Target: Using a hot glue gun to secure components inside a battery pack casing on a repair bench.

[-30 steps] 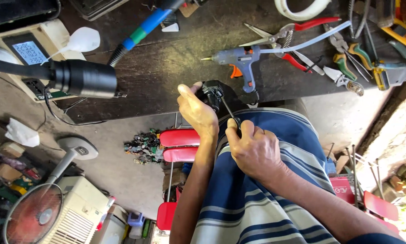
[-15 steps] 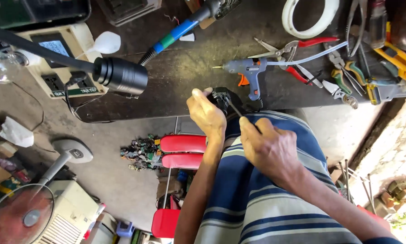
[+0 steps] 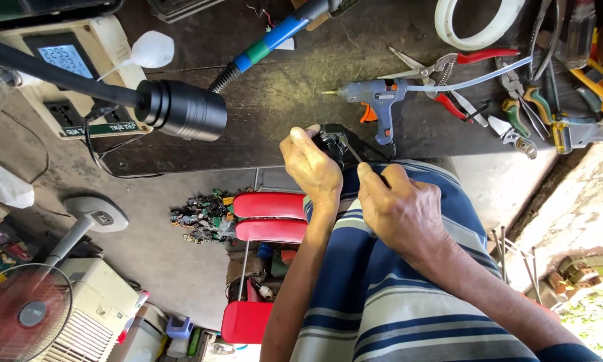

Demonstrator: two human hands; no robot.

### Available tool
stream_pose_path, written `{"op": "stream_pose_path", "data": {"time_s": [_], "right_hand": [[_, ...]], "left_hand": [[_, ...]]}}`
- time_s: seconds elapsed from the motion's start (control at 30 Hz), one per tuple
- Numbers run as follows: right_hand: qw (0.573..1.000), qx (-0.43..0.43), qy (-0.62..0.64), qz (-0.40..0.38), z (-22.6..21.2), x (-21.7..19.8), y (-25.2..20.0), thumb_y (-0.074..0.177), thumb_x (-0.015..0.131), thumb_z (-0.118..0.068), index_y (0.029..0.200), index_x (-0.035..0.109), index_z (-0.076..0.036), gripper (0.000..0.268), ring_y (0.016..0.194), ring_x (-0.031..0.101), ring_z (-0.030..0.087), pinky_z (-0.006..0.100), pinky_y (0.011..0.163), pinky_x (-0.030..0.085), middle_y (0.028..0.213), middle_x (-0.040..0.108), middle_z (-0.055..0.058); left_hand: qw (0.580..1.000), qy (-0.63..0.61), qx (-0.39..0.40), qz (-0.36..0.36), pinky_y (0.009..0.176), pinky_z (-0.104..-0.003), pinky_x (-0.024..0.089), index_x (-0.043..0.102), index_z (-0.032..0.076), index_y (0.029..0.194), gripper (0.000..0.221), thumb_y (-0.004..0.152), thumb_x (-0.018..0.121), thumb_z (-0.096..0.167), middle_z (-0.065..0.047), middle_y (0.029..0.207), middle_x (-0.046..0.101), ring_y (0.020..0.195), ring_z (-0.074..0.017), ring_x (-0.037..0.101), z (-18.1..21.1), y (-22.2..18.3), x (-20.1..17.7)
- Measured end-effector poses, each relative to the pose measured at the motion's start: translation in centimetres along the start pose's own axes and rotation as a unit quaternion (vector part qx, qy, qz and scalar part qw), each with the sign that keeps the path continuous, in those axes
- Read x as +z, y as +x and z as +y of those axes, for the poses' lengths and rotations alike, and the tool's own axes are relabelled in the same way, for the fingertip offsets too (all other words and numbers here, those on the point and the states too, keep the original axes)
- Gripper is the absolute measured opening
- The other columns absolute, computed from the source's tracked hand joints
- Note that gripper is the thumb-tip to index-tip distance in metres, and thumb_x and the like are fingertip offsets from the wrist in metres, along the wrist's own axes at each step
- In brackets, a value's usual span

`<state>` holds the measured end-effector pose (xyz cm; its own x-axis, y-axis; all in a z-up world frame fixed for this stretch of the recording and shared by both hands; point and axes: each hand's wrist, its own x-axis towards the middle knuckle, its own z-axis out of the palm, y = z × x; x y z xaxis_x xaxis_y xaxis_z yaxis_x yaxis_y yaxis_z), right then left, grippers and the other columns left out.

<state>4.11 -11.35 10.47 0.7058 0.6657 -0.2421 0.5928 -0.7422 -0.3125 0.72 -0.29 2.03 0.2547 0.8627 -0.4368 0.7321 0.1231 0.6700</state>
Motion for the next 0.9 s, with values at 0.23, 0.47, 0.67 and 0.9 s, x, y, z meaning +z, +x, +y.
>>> {"op": "stream_pose_path", "data": {"time_s": [0.23,0.47,0.67,0.9], "right_hand": [[0.999,-0.003,-0.045,-0.007,-0.9,-0.3,1.0,0.091,0.066,-0.017,0.108,0.079,-0.017,0.021,0.037,0.055,0.019,0.031,0.040,0.046,0.070,0.054,0.004],[0.989,-0.045,-0.132,0.041,-0.6,1.6,0.2,0.084,0.066,-0.020,0.103,0.077,-0.023,0.022,0.035,0.046,0.014,0.028,0.041,0.045,0.071,0.047,0.001],[0.994,-0.012,-0.092,0.052,2.4,1.9,-0.9,0.085,0.067,-0.032,0.090,0.069,-0.029,0.006,0.038,0.054,0.018,0.035,0.041,0.049,0.069,0.050,-0.005],[0.908,0.201,0.352,0.104,9.8,3.7,-6.2,0.099,0.075,-0.006,0.125,0.073,-0.002,0.027,0.095,0.072,0.037,0.044,0.080,0.058,0.105,0.073,0.021]], "left_hand": [[1.000,0.001,0.022,-0.006,0.098,-0.041,0.049,0.076,0.009,0.094,0.049,0.112,0.037,0.033,-0.014,0.094,0.063,0.096,-0.0349,0.065,0.0,0.1,-0.1],[0.999,-0.006,0.037,0.002,0.099,-0.040,0.049,0.077,0.013,0.091,0.049,0.111,0.038,0.035,-0.011,0.095,0.064,0.097,-0.0304,0.066,-0.1,0.2,-0.1],[1.000,0.023,0.002,-0.016,0.099,-0.045,0.047,0.081,0.012,0.090,0.056,0.110,0.038,0.042,-0.019,0.096,0.069,0.099,-0.0396,0.067,0.1,0.5,-0.7],[0.946,-0.235,-0.180,-0.135,0.087,-0.036,0.056,0.083,0.004,0.101,0.066,0.102,0.043,0.058,-0.023,0.096,0.076,0.087,-0.0264,0.068,-2.6,2.3,-3.1]]}}
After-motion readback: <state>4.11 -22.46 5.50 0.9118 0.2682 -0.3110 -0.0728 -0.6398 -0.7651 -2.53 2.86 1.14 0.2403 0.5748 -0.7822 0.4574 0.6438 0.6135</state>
